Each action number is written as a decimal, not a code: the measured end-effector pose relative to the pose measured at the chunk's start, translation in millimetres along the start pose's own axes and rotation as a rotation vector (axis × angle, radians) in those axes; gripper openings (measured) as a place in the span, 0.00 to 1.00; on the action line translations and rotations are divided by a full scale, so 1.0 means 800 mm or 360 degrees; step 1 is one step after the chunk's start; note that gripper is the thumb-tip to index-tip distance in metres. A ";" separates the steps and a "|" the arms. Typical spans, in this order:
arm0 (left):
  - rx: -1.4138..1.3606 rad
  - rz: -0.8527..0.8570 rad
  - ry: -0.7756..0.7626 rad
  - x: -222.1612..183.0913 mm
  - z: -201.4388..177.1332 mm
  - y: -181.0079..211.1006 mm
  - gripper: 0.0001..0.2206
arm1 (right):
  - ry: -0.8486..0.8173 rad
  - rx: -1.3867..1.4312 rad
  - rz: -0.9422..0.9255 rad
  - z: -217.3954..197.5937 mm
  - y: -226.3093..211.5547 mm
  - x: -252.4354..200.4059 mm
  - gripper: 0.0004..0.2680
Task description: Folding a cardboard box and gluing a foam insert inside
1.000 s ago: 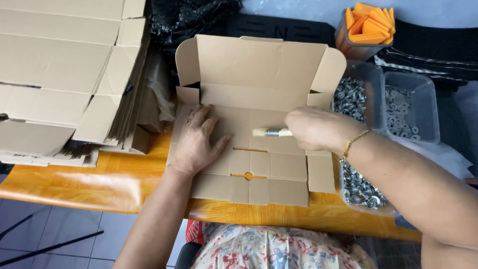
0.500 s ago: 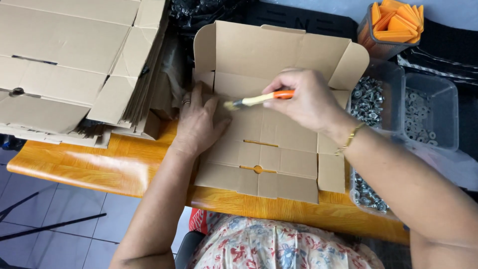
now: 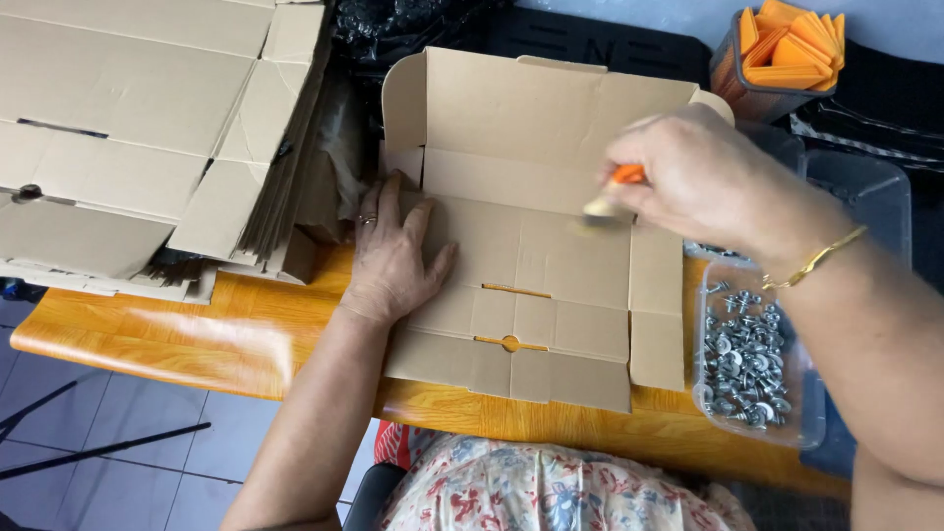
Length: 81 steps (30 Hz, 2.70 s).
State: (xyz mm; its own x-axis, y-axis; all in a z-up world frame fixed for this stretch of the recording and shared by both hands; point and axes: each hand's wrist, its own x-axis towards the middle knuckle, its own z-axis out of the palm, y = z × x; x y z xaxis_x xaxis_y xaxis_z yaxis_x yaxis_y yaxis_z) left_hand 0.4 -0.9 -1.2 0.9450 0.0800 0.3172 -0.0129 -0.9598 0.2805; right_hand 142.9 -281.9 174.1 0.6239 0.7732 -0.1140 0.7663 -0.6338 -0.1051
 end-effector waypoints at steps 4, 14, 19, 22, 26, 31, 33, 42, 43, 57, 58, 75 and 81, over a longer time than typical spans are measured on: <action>0.0130 -0.0290 -0.0363 0.006 -0.027 0.018 0.31 | 0.0487 0.0583 -0.0533 0.043 -0.051 0.023 0.01; 0.0285 -0.0377 -0.0539 -0.001 -0.050 0.003 0.25 | 0.0206 -0.0085 -0.0063 0.046 0.008 -0.013 0.05; 0.0402 -0.0681 -0.0671 -0.016 -0.068 0.003 0.37 | -0.0047 0.1033 -0.0539 0.054 -0.106 -0.053 0.06; 0.0227 -0.0817 -0.0639 -0.015 -0.065 -0.001 0.36 | 0.0293 0.1226 -0.0593 0.031 -0.087 -0.036 0.02; 0.0237 -0.0873 -0.0428 -0.027 -0.038 -0.011 0.34 | 0.0841 0.1013 -0.0548 0.068 -0.071 0.008 0.01; -0.0266 -0.0798 -0.0076 -0.034 -0.029 -0.037 0.22 | 0.0144 0.1699 -0.0473 0.073 -0.150 -0.030 0.04; -0.0301 -0.0781 -0.0030 -0.034 -0.031 -0.045 0.22 | 0.0020 0.1716 -0.0483 0.045 -0.134 -0.012 0.04; -0.0486 -0.0710 0.0142 -0.049 -0.008 -0.065 0.10 | 0.0456 0.1276 -0.0547 0.074 -0.153 0.027 0.05; -0.0490 -0.0700 0.0149 -0.048 -0.009 -0.064 0.10 | 0.0205 0.1458 -0.0558 0.068 -0.176 0.014 0.06; -0.0468 -0.0680 0.0196 -0.049 0.001 -0.069 0.11 | 0.0072 0.1520 -0.0735 0.047 -0.164 0.025 0.05; -0.0454 -0.0663 0.0203 -0.047 0.003 -0.071 0.11 | 0.0044 0.1533 -0.0701 0.034 -0.157 0.024 0.06; -0.0418 -0.0599 0.0279 -0.047 0.006 -0.073 0.10 | 0.0670 0.1252 -0.0784 0.091 -0.164 0.069 0.05; -0.0415 -0.0601 0.0270 -0.053 0.001 -0.065 0.09 | 0.0582 0.1052 -0.0820 0.085 -0.129 0.076 0.05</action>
State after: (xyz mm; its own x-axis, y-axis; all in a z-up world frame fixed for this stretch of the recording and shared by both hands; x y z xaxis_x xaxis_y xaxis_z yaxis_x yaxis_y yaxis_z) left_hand -38.4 45.3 -30.2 0.8330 0.4733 0.2864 0.2188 -0.7573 0.6153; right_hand 91.2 -171.1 110.9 0.3252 0.8513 0.4118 0.7898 -0.0050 -0.6134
